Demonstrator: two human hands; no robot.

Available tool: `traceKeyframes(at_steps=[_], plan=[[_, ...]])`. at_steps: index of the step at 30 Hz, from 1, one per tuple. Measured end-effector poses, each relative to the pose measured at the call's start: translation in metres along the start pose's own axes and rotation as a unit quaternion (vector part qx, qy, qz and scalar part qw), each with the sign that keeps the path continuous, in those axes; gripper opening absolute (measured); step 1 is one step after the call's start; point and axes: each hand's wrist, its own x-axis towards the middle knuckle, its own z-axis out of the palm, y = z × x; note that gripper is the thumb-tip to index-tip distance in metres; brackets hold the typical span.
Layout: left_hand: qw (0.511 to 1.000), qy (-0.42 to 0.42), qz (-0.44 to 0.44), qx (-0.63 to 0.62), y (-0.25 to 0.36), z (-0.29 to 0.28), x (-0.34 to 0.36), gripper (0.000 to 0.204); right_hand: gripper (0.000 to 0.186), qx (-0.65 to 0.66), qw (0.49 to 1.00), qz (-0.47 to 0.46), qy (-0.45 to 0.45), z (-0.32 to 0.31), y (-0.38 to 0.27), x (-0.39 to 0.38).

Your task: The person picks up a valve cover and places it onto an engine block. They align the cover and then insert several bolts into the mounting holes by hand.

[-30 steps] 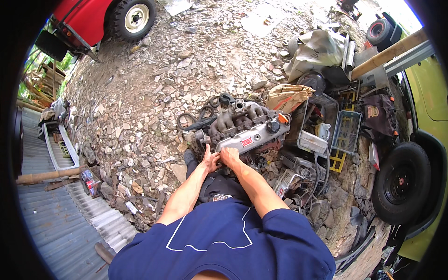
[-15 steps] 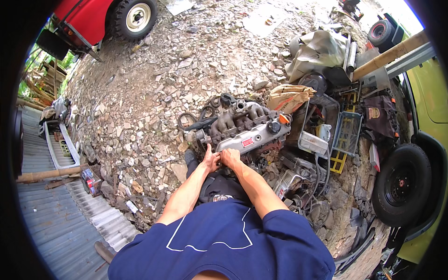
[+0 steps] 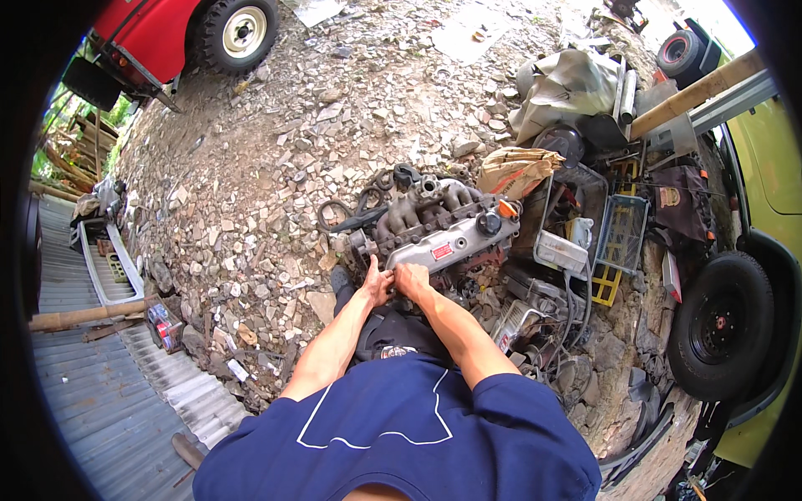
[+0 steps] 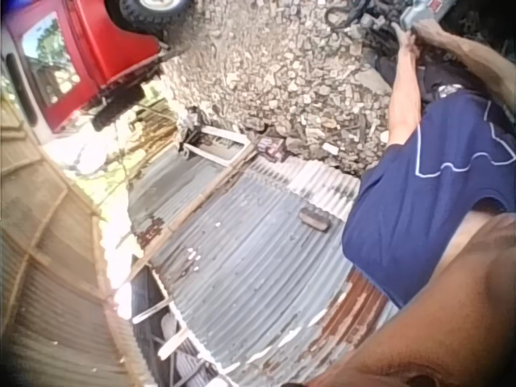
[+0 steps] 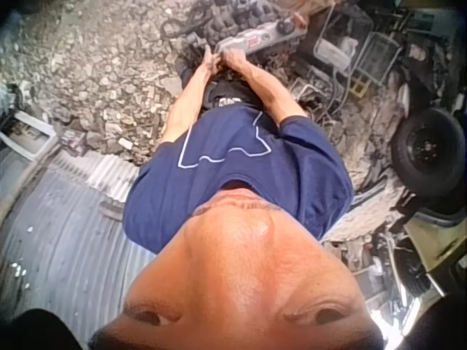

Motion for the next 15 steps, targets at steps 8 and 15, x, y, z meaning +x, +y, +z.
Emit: traceKeyframes(at_steps=[8, 15], plan=[[1.000, 0.022, 0.003, 0.009, -0.002, 0.007, 0.003, 0.112, 0.023, -0.004, 0.999, -0.002, 0.048, 0.016, 0.008, 0.000], [1.000, -0.014, 0.010, 0.024, 0.000, 0.006, -0.003, 0.111, 0.025, -0.024, 0.997, 0.011, 0.068, 0.018, 0.002, 0.000]])
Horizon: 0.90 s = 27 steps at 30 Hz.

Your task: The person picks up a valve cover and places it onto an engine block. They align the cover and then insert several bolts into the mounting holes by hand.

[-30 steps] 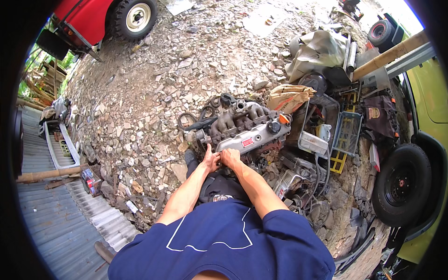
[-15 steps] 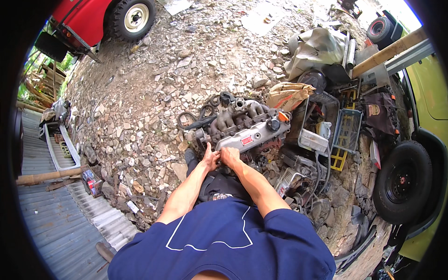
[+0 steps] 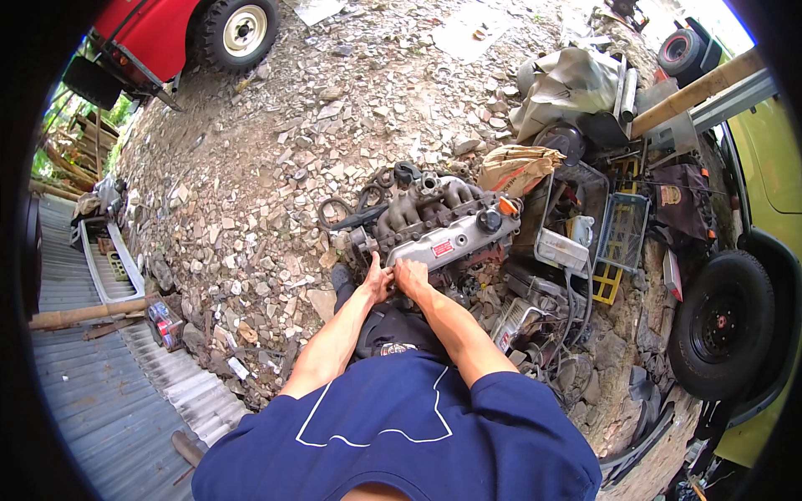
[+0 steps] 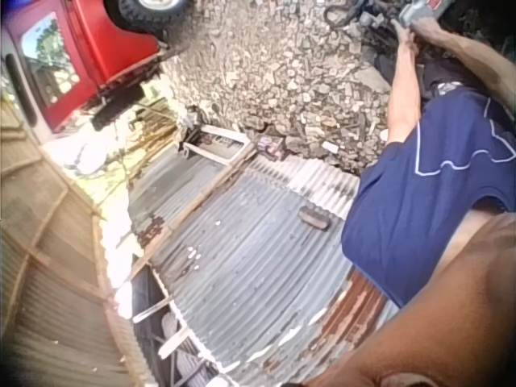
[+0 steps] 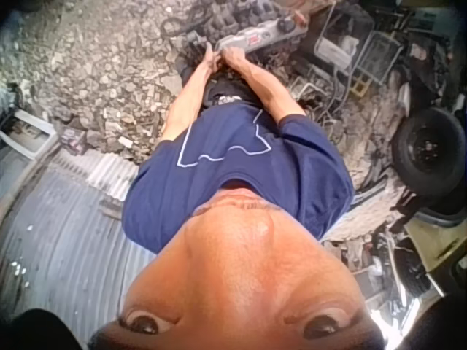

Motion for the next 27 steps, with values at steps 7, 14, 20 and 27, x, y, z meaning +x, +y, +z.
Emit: traceKeyframes(at_steps=[7, 14, 20, 27], plan=[[1.000, 0.004, -0.002, 0.005, 0.001, 0.000, -0.002, 0.111, 0.028, 0.060, 0.995, 0.060, -0.043, -0.008, -0.008, -0.001], [1.000, 0.024, -0.001, 0.016, 0.002, 0.002, -0.007, 0.111, 0.027, 0.026, 0.997, 0.040, -0.053, -0.005, -0.005, 0.002], [0.999, 0.033, -0.011, 0.004, -0.003, -0.005, -0.001, 0.116, 0.026, -0.026, 0.999, 0.021, -0.038, -0.004, -0.006, 0.000], [1.000, -0.016, -0.008, -0.003, -0.005, -0.011, 0.001, 0.117, 0.028, 0.027, 0.996, 0.076, -0.030, 0.001, -0.011, -0.003]])
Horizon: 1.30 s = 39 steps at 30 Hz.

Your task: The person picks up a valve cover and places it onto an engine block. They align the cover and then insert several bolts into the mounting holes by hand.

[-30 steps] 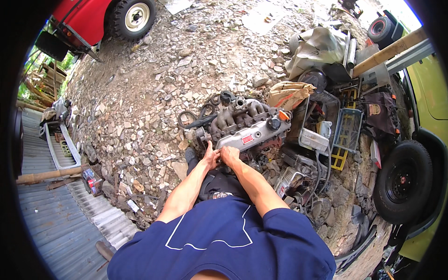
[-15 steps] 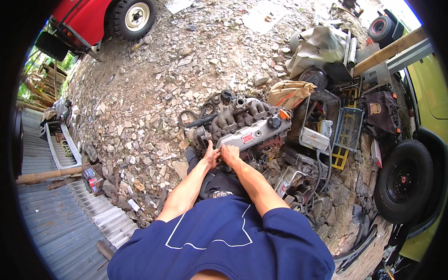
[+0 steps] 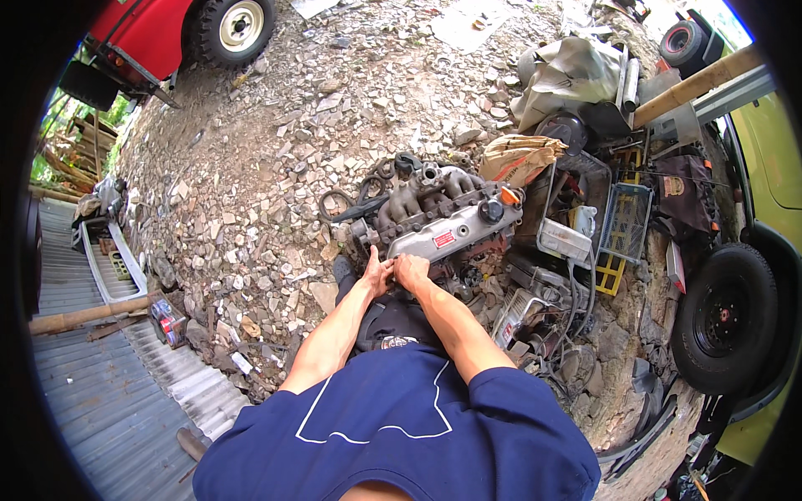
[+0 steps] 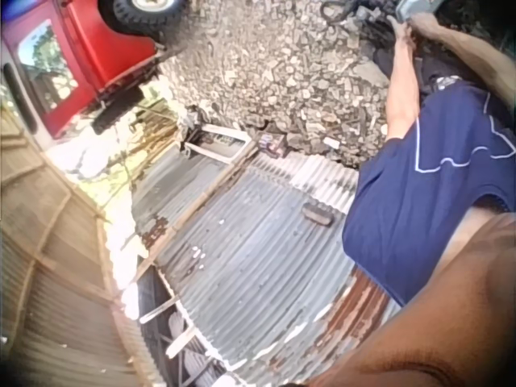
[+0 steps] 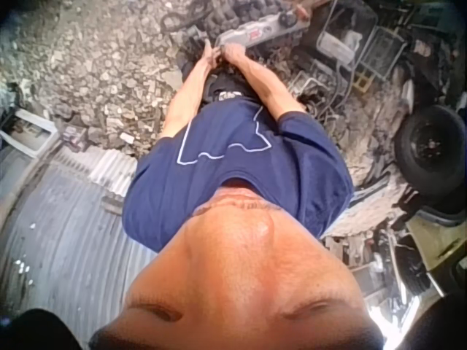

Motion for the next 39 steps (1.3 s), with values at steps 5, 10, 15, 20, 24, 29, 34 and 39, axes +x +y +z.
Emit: traceKeyframes(at_steps=[5, 10, 15, 20, 24, 29, 34, 39], plan=[[0.999, 0.040, 0.001, 0.024, 0.000, -0.004, 0.007, 0.116, 0.032, 0.000, 1.000, -0.024, 0.000, 0.002, 0.001, 0.004], [0.999, -0.026, 0.004, 0.040, -0.001, -0.009, 0.009, 0.114, 0.035, 0.079, 0.996, 0.027, -0.032, -0.003, 0.000, 0.003], [0.997, 0.076, -0.002, 0.001, -0.006, -0.013, 0.021, 0.109, 0.027, -0.037, 0.998, -0.018, -0.037, -0.006, -0.003, 0.005], [0.999, 0.033, -0.003, 0.005, -0.008, -0.019, 0.021, 0.109, 0.026, 0.092, 0.991, 0.072, -0.061, -0.005, -0.008, 0.004], [1.000, -0.001, -0.010, -0.011, -0.010, -0.021, 0.016, 0.111, 0.026, -0.093, 0.992, -0.053, 0.061, 0.010, -0.002, 0.004], [0.999, 0.026, -0.020, 0.011, -0.006, -0.024, -0.007, 0.107, 0.021, 0.080, 0.996, 0.007, -0.038, 0.038, -0.015, 0.016], [1.000, 0.016, -0.020, 0.006, 0.000, -0.005, -0.012, 0.105, 0.025, 0.111, 0.988, 0.098, -0.048, 0.058, -0.010, 0.027], [0.998, 0.056, -0.018, 0.008, -0.003, -0.002, -0.011, 0.106, 0.030, -0.016, 0.999, 0.043, -0.017, 0.016, -0.011, -0.001]])
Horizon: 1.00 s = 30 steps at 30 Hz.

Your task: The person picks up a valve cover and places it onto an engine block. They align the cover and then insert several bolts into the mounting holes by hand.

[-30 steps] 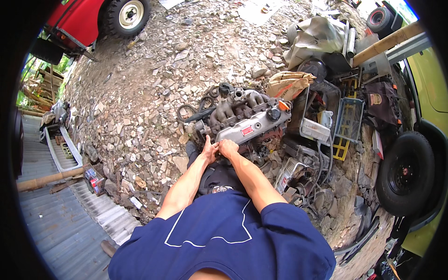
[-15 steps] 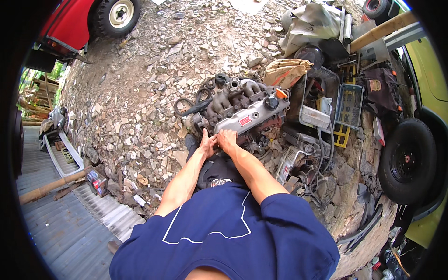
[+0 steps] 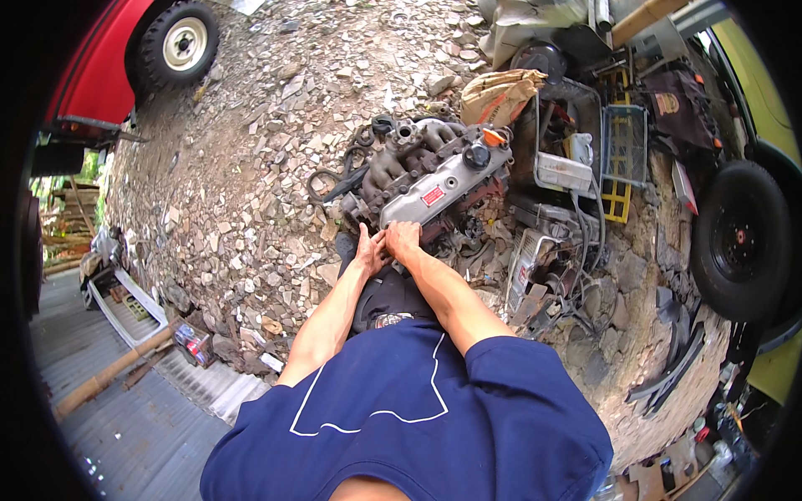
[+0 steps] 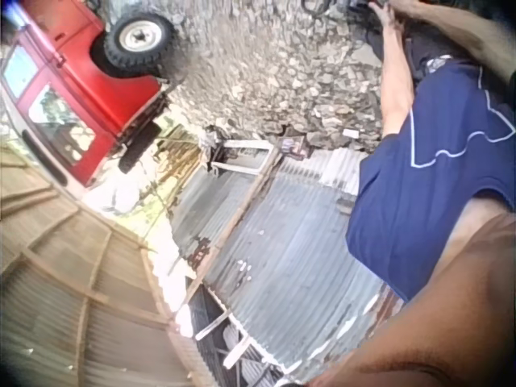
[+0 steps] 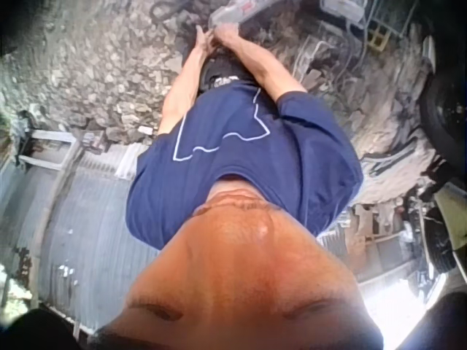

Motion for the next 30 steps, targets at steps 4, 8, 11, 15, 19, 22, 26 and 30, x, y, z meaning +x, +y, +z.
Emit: traceKeyframes(at_steps=[4, 8, 11, 15, 19, 22, 26, 30], plan=[[0.999, -0.028, -0.010, 0.024, 0.003, 0.003, 0.002, 0.105, 0.023, 0.038, 0.999, 0.007, 0.001, -0.001, 0.007, 0.003], [0.999, 0.004, -0.021, 0.044, 0.005, -0.002, 0.002, 0.101, 0.022, 0.099, 0.994, 0.003, -0.044, -0.006, 0.002, 0.002], [0.998, -0.020, -0.024, 0.054, 0.011, 0.006, -0.006, 0.097, 0.025, 0.205, 0.973, 0.097, -0.032, 0.000, -0.005, 0.002], [0.997, -0.007, -0.036, 0.075, 0.017, 0.006, -0.011, 0.092, 0.029, 0.270, 0.946, 0.174, -0.038, 0.002, -0.014, 0.005], [0.981, -0.001, -0.052, 0.185, 0.033, -0.007, -0.015, 0.097, 0.032, 0.180, 0.969, 0.168, -0.034, -0.011, -0.023, -0.002], [0.970, -0.019, -0.076, 0.230, 0.045, -0.013, -0.017, 0.102, 0.028, -0.015, 0.995, 0.099, -0.009, -0.008, -0.025, 0.002], [0.954, -0.027, -0.086, 0.285, 0.063, -0.020, -0.019, 0.100, 0.025, 0.022, 0.982, 0.153, -0.112, -0.010, -0.025, 0.016], [0.940, -0.033, -0.108, 0.322, 0.081, -0.034, -0.018, 0.098, 0.020, 0.037, 0.974, 0.155, -0.161, -0.021, -0.032, 0.019]])
